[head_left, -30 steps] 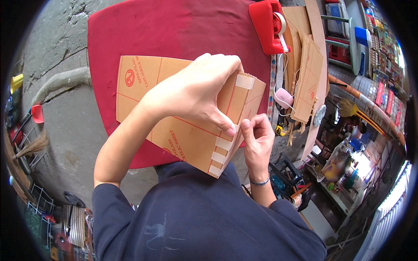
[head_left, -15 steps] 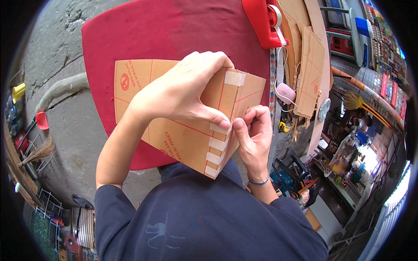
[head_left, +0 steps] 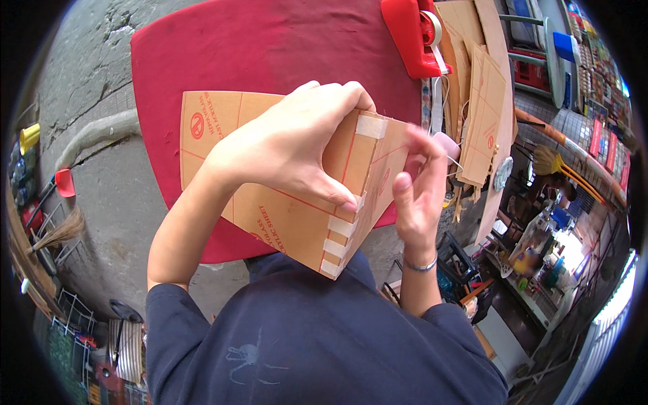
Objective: The person assembles two cardboard boxes on a red work surface. They fold the flaps of a flat-packed box, secure the edges with adhesive tape, and then repeat the process for a second box. The person uses a tape dispenser to apply tape to the seams.
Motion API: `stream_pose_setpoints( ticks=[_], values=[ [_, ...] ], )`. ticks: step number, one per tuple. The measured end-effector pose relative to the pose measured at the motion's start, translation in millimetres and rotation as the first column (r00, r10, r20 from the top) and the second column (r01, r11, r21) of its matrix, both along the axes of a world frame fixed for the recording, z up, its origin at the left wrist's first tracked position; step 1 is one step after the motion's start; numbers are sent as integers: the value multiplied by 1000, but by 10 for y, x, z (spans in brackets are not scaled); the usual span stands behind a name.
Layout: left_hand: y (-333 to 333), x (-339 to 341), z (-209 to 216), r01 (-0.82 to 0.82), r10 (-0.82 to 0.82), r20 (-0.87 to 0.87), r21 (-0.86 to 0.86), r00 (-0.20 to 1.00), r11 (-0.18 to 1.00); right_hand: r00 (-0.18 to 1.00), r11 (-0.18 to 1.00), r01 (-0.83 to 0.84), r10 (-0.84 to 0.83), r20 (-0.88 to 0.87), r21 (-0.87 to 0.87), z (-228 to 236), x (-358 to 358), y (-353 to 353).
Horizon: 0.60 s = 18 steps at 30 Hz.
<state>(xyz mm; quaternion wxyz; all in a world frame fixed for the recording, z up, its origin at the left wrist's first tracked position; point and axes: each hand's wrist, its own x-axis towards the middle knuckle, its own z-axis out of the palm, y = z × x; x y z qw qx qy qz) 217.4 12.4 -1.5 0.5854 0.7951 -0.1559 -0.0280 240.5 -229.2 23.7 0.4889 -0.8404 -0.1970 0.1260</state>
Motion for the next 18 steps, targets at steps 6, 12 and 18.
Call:
stream_pose_setpoints(
  ticks=[6,12,18],
  values=[
    [-38,-18,-26,-24,23,-10,-67,1000,997,930,937,-325,341,-137,127,-43,408,256],
    [-60,-43,-45,-69,69,-5,-117,998,991,897,916,-214,322,-304,339,-181,410,270],
    [-24,-79,-18,-102,97,85,56,992,993,896,922,-242,332,-295,303,-219,474,250]
  ],
)
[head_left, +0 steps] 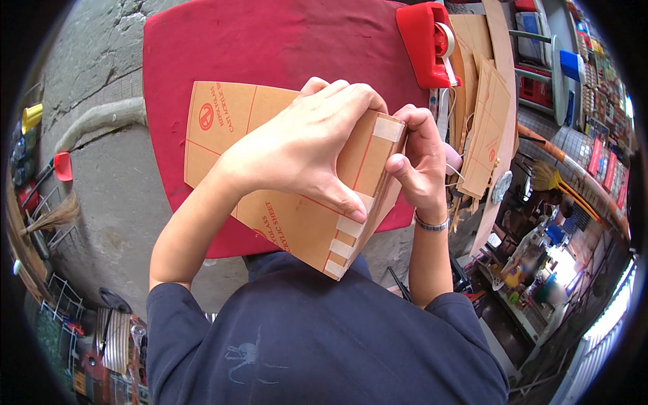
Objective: The person assembles two cardboard boxes on a red work surface. They fold the flaps of a flat-packed box, secure the edges with adhesive tape, and then repeat the process for a second box. The person uses a tape dispenser to apply tape to the seams.
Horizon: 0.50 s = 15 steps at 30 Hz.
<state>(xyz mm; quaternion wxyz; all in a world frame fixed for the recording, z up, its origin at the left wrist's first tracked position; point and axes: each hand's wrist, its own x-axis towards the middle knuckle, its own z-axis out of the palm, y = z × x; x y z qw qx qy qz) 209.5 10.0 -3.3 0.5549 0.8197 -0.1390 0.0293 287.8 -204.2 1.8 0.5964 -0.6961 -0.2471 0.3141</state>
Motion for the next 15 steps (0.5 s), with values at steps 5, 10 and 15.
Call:
stream_pose_setpoints(
  ticks=[5,10,15],
  values=[
    [11,23,-58,18,-22,-74,-64,997,998,998,999,-1,3,-65,33,-26,4,-7],
    [20,31,-45,36,-41,-67,-79,997,996,996,998,-16,22,-91,59,-43,7,-8],
    [6,54,-26,17,-25,-94,-80,995,997,997,999,-2,5,-76,48,-29,38,-16]
  ],
)
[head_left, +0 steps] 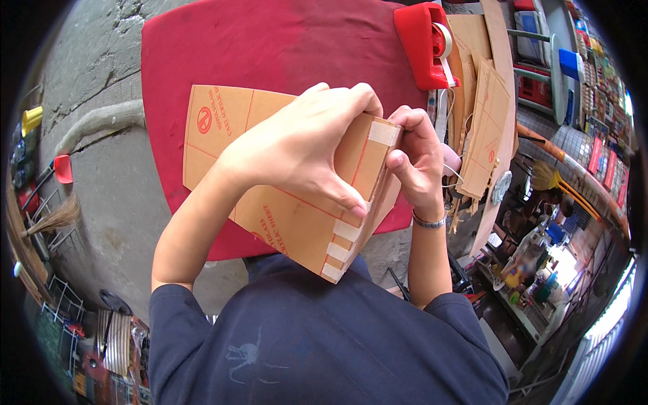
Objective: The person assembles two cardboard boxes on a red work surface. They fold the flaps of a flat-packed box, secure the edges with adhesive tape, and then repeat the process for a second box. The person uses a tape dispenser to apply tape to the seams.
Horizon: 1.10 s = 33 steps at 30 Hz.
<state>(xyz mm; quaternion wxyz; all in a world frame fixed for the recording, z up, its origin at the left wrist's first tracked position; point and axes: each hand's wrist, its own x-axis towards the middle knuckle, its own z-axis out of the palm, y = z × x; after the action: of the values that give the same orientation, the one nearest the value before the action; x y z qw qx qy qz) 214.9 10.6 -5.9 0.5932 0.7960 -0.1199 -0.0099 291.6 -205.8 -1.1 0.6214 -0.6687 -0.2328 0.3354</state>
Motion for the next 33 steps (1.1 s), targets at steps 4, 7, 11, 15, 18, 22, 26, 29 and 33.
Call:
stream_pose_setpoints(
  ticks=[4,7,11,15,18,22,26,29,33],
  values=[
    [11,42,12,27,-29,-35,-52,999,998,947,978,186,-153,281,-94,-92,209,-121],
    [24,40,58,31,-32,-65,-7,997,999,762,778,616,-550,341,-120,-336,699,-485],
    [-5,69,123,41,-42,-67,-14,997,999,795,672,606,-509,330,-424,-585,1506,-938],
    [-9,70,144,41,-39,-101,11,994,999,950,776,204,-305,-72,-597,-593,1882,-928],
    [-12,68,152,36,-33,-119,21,992,999,944,779,83,-261,-201,-621,-612,2095,-893],
    [-22,76,156,43,-39,-143,30,989,999,884,876,92,-291,-367,-473,-671,2233,-1041],
    [-15,128,223,72,-65,-140,47,988,996,809,956,236,-293,-510,-175,-769,2102,-1283],
    [-11,126,209,76,-64,-211,51,975,996,838,953,294,-295,-460,-76,-858,1911,-1336],
    [3,145,181,102,-91,-188,49,978,994,252,522,756,322,912,-394,-1105,1741,-1342]
  ],
)
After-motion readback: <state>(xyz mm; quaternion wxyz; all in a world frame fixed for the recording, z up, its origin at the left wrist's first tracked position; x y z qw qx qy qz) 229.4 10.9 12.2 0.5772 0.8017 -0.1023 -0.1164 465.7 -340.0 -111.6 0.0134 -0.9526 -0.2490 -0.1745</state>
